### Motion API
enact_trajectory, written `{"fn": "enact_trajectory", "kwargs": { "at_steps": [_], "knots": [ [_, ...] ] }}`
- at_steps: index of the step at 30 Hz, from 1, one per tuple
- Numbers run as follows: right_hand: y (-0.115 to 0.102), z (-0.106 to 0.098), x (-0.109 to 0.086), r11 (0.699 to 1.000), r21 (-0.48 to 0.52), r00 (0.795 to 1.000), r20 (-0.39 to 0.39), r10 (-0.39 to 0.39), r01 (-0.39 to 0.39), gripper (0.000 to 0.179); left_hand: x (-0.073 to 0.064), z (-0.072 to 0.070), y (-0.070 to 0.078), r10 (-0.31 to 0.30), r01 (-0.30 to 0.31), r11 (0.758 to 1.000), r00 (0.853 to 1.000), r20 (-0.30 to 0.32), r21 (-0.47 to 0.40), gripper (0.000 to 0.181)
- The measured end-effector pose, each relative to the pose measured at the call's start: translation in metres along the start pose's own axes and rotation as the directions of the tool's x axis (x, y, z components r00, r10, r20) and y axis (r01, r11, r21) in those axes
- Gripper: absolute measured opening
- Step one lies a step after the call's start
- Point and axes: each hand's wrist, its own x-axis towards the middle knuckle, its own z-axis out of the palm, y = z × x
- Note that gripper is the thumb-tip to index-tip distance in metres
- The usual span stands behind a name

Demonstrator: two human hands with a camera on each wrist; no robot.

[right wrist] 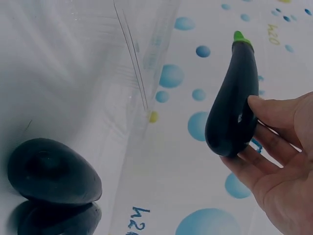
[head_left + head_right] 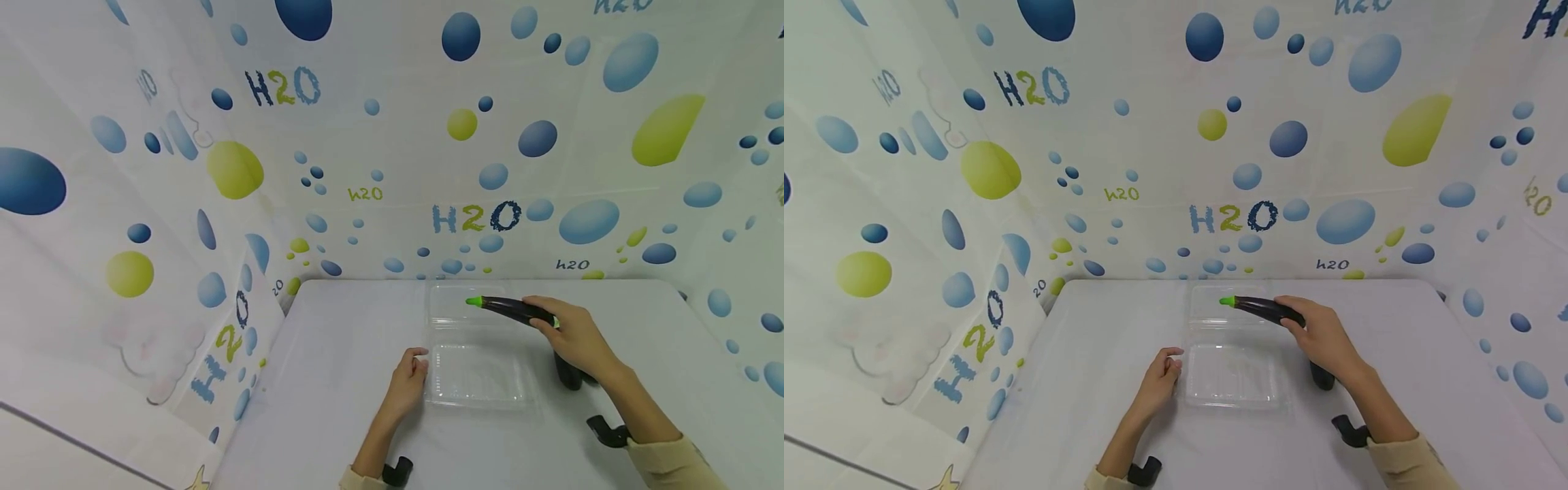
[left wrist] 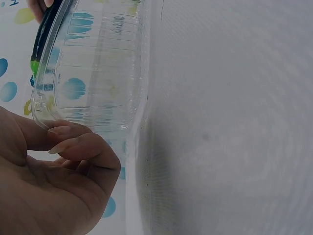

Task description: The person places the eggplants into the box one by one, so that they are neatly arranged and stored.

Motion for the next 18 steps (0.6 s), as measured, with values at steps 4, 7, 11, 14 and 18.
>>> {"fn": "enact_trajectory", "kwargs": {
  "at_steps": [4, 7, 11, 14, 18],
  "knots": [
    [-0.002, 0.002, 0.004, 1.000, 0.008, 0.999, 0.037, 0.021, -0.022, 0.045, 0.000, 0.000, 0.000, -0.002, 0.002, 1.000, 1.000, 0.000, -0.002, 0.028],
    [-0.003, 0.004, 0.007, 0.999, 0.018, 0.996, 0.074, 0.040, -0.042, 0.045, 0.000, 0.000, 0.000, -0.003, 0.003, 1.000, 1.000, 0.002, -0.004, 0.028],
    [-0.006, 0.007, 0.012, 0.998, 0.026, 0.992, 0.113, 0.048, -0.052, 0.044, 0.000, 0.000, 0.000, 0.000, 0.000, 1.000, 1.000, 0.000, -0.002, 0.028],
    [-0.007, 0.009, 0.014, 0.998, 0.037, 0.990, 0.133, 0.050, -0.056, 0.044, 0.001, 0.000, 0.000, -0.002, 0.002, 1.000, 1.000, 0.001, -0.001, 0.028],
    [-0.009, 0.012, 0.017, 0.997, 0.044, 0.986, 0.156, 0.061, -0.068, 0.045, 0.000, 0.000, 0.000, -0.008, 0.008, 1.000, 1.000, 0.005, -0.009, 0.028]
  ]
}}
